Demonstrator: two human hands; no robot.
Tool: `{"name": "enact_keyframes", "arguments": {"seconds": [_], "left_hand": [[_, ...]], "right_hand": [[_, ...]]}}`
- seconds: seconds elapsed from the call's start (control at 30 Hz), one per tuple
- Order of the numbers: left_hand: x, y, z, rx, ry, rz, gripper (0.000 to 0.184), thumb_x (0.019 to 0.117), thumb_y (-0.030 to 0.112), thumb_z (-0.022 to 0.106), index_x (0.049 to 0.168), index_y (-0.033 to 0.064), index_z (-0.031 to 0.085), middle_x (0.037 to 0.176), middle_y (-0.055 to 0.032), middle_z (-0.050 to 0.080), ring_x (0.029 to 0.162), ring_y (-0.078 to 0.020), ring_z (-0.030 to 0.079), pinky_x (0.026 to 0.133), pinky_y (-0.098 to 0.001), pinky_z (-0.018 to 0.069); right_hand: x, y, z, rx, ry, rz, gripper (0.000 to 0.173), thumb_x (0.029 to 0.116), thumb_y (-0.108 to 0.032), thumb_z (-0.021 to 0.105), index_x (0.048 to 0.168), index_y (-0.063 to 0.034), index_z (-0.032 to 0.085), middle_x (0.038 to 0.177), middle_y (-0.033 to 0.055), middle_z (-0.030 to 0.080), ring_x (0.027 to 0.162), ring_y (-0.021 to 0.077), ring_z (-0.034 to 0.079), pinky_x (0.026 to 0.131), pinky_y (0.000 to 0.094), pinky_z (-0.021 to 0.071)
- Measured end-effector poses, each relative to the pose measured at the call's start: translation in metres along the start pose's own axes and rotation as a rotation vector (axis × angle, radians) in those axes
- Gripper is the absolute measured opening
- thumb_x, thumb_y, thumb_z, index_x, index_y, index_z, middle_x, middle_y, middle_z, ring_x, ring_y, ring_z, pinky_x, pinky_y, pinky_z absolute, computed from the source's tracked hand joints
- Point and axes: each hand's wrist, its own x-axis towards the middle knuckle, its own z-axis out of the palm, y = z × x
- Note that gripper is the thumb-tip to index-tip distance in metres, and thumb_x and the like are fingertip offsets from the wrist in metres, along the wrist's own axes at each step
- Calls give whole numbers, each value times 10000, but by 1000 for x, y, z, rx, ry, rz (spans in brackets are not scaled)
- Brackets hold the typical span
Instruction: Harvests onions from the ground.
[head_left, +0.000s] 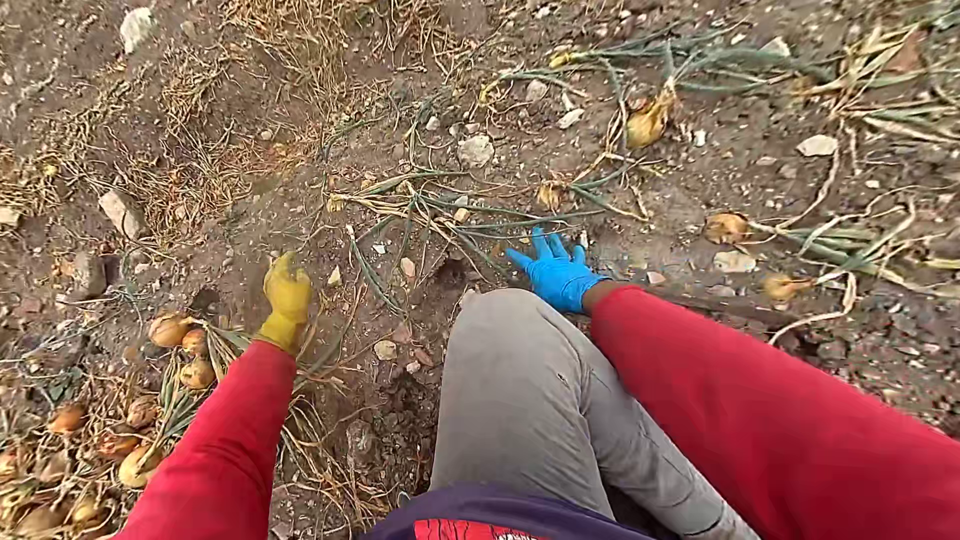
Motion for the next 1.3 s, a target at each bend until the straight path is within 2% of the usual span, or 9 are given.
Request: {"name": "enact_keyframes", "arguments": {"seconds": [0.1, 0.23, 0.43, 0.63, 0.73, 0.83, 1.07, 1.2, 1.3], "left_hand": [[52, 36, 43, -8, -102, -88, 503, 1069, 435, 501, 1366, 50, 626, 1331, -224, 653, 1267, -383, 614, 1089, -621, 455], [85, 79, 91, 256, -227, -157, 790, 984, 735, 416, 1212, 24, 673, 1178, -281, 688, 1132, -471, 660, 936, -717, 503], [100, 99, 119, 233, -198, -315, 625, 1088, 513, 336, 1265, 12, 667, 1250, -281, 673, 1206, -452, 636, 989, -695, 481], [78, 104, 90, -223, -43, -127, 460, 1058, 435, 519, 1101, 17, 706, 974, -160, 691, 861, -249, 648, 807, -508, 534], [103, 106, 65, 31, 45, -35, 450, 1078, 374, 451, 1269, 6, 626, 1186, -227, 677, 1110, -344, 670, 983, -580, 526], [155, 104, 71, 209, -150, -55, 591, 1038, 303, 576, 1546, 40, 424, 1456, -281, 546, 1365, -450, 523, 1124, -677, 398], [151, 99, 110, -135, 23, -178, 404, 1033, 315, 517, 1317, 54, 636, 1264, -222, 664, 1175, -359, 641, 982, -617, 512], [94, 65, 51, 21, 6, -151, 462, 1051, 376, 525, 1314, 11, 631, 1221, -270, 666, 1142, -406, 645, 988, -654, 488], [37, 48, -34, 658, -244, -138, 478, 1083, 303, 448, 1303, -84, 623, 1262, -376, 628, 1212, -546, 596, 994, -752, 435]], "right_hand": [[19, 3, 33, 1, -47, 82, 1127, 833, -409, 837, 1676, -368, 91, 1731, 231, -78, 1564, 540, -90, 1101, 887, 37], [21, 11, 45, 25, -38, 79, 1054, 887, -347, 789, 1669, -412, 86, 1729, 234, -83, 1566, 531, -101, 1093, 890, 5], [26, 15, 53, 48, -19, 75, 896, 977, -245, 689, 1648, -474, 141, 1736, 222, -45, 1565, 546, -48, 1073, 902, 28], [23, 14, 47, 119, -36, 59, 1098, 826, -462, 835, 1654, -465, 114, 1735, 198, -115, 1559, 544, -111, 1076, 899, 1], [21, 15, 50, 117, -29, 47, 1128, 804, -444, 853, 1654, -461, 113, 1737, 200, -102, 1562, 538, -109, 1071, 904, 14], [21, 15, 47, 127, -31, 51, 1168, 780, -400, 873, 1652, -471, 100, 1738, 189, -107, 1563, 524, -131, 1074, 898, -4], [21, 16, 47, 159, -39, 38, 1196, 771, -413, 874, 1658, -458, 74, 1740, 169, -128, 1558, 536, -136, 1077, 894, -7], [21, 17, 46, 179, -28, 25, 1157, 783, -424, 868, 1657, -456, 110, 1742, 179, -98, 1560, 534, -127, 1081, 889, -7], [21, 19, 47, 174, -36, 16, 1167, 765, -420, 874, 1659, -441, 125, 1743, 195, -48, 1561, 532, -125, 1078, 896, 0]]}}
